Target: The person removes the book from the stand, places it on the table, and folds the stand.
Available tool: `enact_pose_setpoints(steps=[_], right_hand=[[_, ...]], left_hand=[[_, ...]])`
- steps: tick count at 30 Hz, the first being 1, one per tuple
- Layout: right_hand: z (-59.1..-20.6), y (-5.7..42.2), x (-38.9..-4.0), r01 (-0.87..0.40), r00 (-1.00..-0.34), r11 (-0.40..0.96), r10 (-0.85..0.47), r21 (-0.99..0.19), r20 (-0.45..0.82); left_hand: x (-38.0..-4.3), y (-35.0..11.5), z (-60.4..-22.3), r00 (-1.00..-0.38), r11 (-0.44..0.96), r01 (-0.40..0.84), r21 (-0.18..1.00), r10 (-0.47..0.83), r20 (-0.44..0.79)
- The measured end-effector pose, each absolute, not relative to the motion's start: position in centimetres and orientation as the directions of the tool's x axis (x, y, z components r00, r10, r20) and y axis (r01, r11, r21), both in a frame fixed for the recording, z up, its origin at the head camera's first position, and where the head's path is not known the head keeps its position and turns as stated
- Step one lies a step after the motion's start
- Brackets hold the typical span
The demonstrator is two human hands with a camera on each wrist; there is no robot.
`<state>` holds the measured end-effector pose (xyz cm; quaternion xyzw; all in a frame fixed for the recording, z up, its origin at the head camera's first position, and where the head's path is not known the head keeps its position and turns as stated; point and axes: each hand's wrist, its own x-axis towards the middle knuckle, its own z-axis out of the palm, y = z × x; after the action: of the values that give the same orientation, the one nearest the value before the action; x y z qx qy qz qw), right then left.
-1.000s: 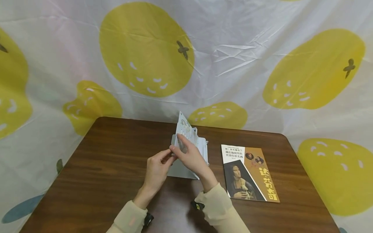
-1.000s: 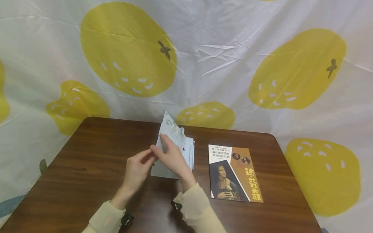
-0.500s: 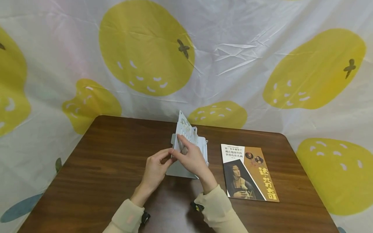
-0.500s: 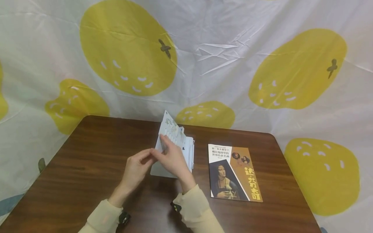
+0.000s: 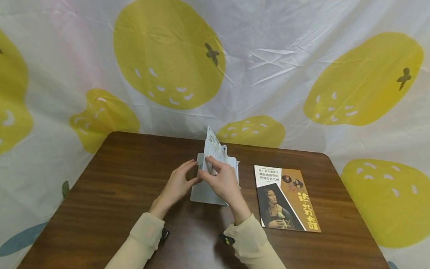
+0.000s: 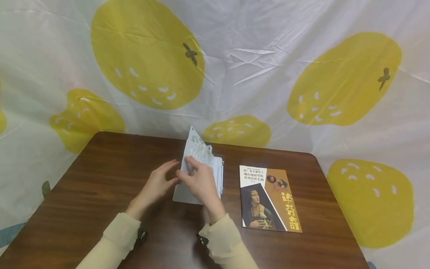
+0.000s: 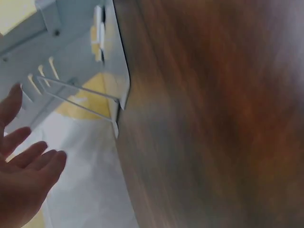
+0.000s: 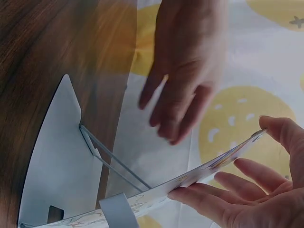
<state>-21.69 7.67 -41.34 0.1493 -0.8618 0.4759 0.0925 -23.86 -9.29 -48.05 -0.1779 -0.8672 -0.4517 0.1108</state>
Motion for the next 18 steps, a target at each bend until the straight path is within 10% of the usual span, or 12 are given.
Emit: enact_pose_setpoints(steps=[18], right_hand=[[-41.4, 9.7, -21.2, -0.253, -0.967, 0.298, -0.113, -0.920, 0.229]], left_hand=[[-30.6, -9.3, -50.2, -0.855, 0.608, 0.399, 0.686, 0.517, 0.039]])
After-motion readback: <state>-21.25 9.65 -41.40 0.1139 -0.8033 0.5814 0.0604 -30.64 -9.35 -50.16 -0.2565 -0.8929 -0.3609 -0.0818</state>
